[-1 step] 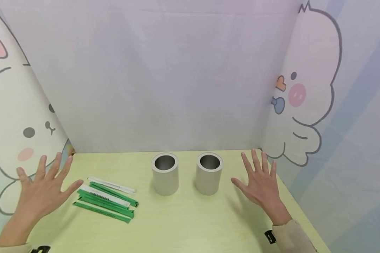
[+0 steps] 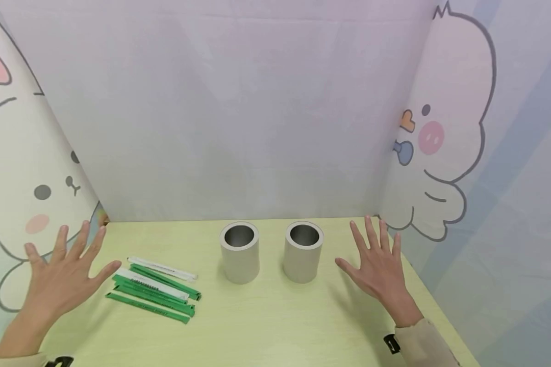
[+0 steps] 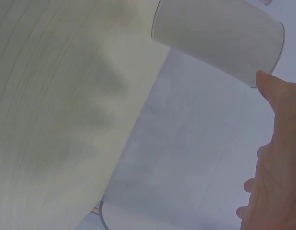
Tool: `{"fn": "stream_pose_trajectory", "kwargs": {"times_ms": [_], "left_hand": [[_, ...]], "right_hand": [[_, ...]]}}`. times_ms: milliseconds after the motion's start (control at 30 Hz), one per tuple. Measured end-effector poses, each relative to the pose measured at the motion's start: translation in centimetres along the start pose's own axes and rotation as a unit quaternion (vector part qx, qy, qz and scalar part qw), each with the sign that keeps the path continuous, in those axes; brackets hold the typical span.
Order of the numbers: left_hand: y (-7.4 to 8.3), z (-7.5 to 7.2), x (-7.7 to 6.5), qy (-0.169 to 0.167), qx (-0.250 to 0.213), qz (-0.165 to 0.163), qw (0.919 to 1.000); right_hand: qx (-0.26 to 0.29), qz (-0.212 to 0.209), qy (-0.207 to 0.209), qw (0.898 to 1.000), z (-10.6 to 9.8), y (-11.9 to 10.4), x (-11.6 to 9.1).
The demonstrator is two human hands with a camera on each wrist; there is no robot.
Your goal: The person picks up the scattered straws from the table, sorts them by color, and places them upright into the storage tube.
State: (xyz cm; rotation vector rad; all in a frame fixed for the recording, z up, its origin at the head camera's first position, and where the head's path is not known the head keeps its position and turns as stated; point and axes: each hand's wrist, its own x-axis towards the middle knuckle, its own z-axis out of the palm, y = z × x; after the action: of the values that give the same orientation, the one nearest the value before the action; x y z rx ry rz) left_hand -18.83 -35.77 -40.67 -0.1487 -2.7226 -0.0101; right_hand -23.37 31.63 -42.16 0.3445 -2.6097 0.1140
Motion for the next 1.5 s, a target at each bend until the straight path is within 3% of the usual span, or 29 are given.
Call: {"fn": "stream_pose_trajectory", "kwargs": {"times_ms": [667,1100,1333,1400,1500], "left_hand": [[0.2,-0.3,0.1,0.006,0.002,0.009,0.9999],[0.2,-0.3,0.4,0.012,-0.018,0.028,0.9994],[0.4,-0.3,0.5,0.009,-0.051,0.046,0.9976],[0.5,-0.2,0.5,0.011,-0.069,0.054,0.9961],[0.7,-0.2,0.6,0.008,-0.115,0.070,0.9909]], "right_hand": [[0.013,0.008,-0.001,1.000,-0.4,0.2,0.0],[0.103,0.015,-0.023,0.994,-0.3,-1.3,1.3],[0.204,0.037,-0.061,0.976,-0.5,-2.1,2.2],[0.252,0.038,-0.070,0.964,-0.4,-2.3,2.5],[0.335,0.038,-0.081,0.938,-0.3,-2.7,2.9]]}}
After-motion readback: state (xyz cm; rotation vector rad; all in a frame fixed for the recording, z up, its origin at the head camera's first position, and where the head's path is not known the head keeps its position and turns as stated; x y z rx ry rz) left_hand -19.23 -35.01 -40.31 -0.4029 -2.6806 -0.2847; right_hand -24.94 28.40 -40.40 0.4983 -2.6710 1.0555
